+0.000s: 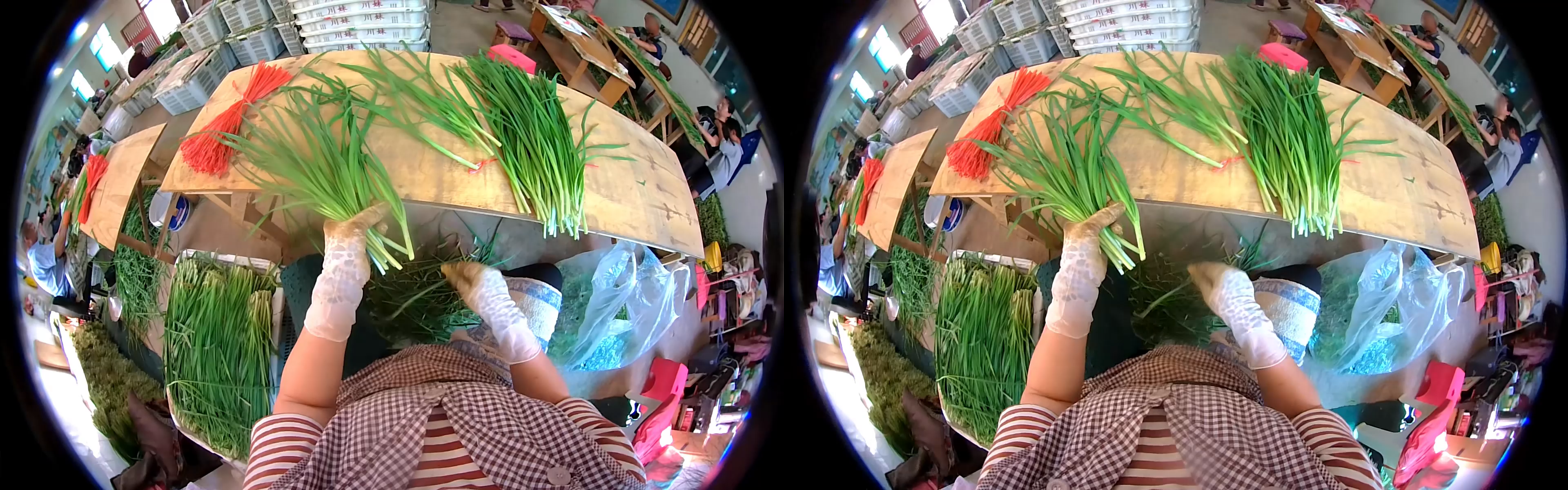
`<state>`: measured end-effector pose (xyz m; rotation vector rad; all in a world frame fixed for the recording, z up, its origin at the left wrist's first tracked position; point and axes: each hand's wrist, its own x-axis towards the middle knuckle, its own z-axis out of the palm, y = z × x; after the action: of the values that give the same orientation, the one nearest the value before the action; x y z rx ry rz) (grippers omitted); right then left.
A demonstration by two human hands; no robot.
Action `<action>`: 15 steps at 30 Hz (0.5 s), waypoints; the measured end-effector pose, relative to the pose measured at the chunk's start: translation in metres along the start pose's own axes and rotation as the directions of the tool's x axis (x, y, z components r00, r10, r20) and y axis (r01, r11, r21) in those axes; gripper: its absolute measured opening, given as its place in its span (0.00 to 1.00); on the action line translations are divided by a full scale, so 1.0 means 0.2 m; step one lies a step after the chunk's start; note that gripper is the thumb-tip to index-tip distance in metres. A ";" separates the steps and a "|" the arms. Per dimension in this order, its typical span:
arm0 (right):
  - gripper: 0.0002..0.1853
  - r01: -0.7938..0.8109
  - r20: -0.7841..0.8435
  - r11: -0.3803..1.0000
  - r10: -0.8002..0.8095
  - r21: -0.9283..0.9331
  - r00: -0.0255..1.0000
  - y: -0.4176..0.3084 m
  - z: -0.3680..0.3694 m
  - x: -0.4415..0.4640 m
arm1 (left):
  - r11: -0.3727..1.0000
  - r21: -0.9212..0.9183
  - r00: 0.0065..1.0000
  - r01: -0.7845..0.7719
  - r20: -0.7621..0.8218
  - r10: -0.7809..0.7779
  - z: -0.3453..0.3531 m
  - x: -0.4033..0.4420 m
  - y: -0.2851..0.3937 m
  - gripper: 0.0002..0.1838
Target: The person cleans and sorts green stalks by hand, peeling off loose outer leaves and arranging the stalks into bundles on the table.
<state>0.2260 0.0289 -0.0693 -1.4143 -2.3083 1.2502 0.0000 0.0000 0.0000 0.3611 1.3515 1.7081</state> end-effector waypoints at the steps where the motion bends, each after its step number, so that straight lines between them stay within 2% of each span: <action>1: 0.19 0.082 -0.100 0.943 -0.053 0.323 0.994 0.00 -0.01 -0.01 | 1.000 -0.006 1.000 -0.003 0.010 0.003 0.01 -0.02 -0.03 0.14; 2: 0.18 0.129 -0.123 0.929 -0.091 0.346 0.988 -0.02 -0.02 -0.01 | 1.000 -0.010 1.000 -0.008 0.023 0.008 0.03 -0.04 -0.05 0.13; 4: 0.17 0.286 -0.210 0.860 -0.214 0.423 0.954 -0.30 -0.08 0.07 | 0.998 0.060 1.000 0.018 0.000 -0.018 0.07 -0.04 0.02 0.12; 5: 0.17 0.261 -0.115 0.896 -0.236 0.358 0.965 -0.37 -0.12 0.05 | 0.997 0.059 0.999 0.048 -0.004 -0.048 0.09 -0.05 -0.01 0.12; 7: 0.11 0.211 -0.243 0.925 -0.136 0.317 0.961 -0.40 -0.10 0.07 | 0.997 0.065 0.999 0.031 0.031 -0.033 0.09 -0.08 -0.01 0.13; 8: 0.11 0.269 -0.310 0.953 -0.216 0.138 0.926 -0.42 -0.10 0.06 | 0.997 0.071 0.999 0.028 0.041 -0.031 0.08 -0.10 -0.01 0.13; 10: 0.10 0.335 -0.388 0.915 -0.399 -0.225 0.831 -0.47 -0.12 0.05 | 0.983 0.181 0.999 -0.004 0.039 -0.003 0.08 -0.12 -0.03 0.14; 11: 0.10 0.366 -0.394 0.881 -0.463 -0.299 0.794 -0.46 -0.12 0.07 | 0.967 0.256 0.999 -0.009 0.039 -0.001 0.06 -0.10 -0.07 0.14; 13: 0.10 0.417 -0.390 0.790 -0.594 -0.450 0.704 -0.42 -0.15 0.18 | 0.990 0.140 0.995 0.004 0.093 -0.017 0.05 -0.09 -0.01 0.14; 14: 0.08 0.188 -0.486 0.729 -0.602 -0.658 0.634 -0.40 -0.20 0.25 | 0.997 0.077 0.992 0.011 0.122 -0.020 0.04 -0.09 0.02 0.15; 15: 0.05 -0.066 -0.517 0.646 -0.541 -0.760 0.663 -0.40 -0.28 0.34 | 1.000 0.001 0.988 -0.012 0.154 0.011 0.03 -0.09 0.04 0.13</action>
<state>0.1652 0.0976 0.0056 -1.2868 -2.2963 -0.4231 0.0103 -0.0093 0.0155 0.4924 1.2406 1.6531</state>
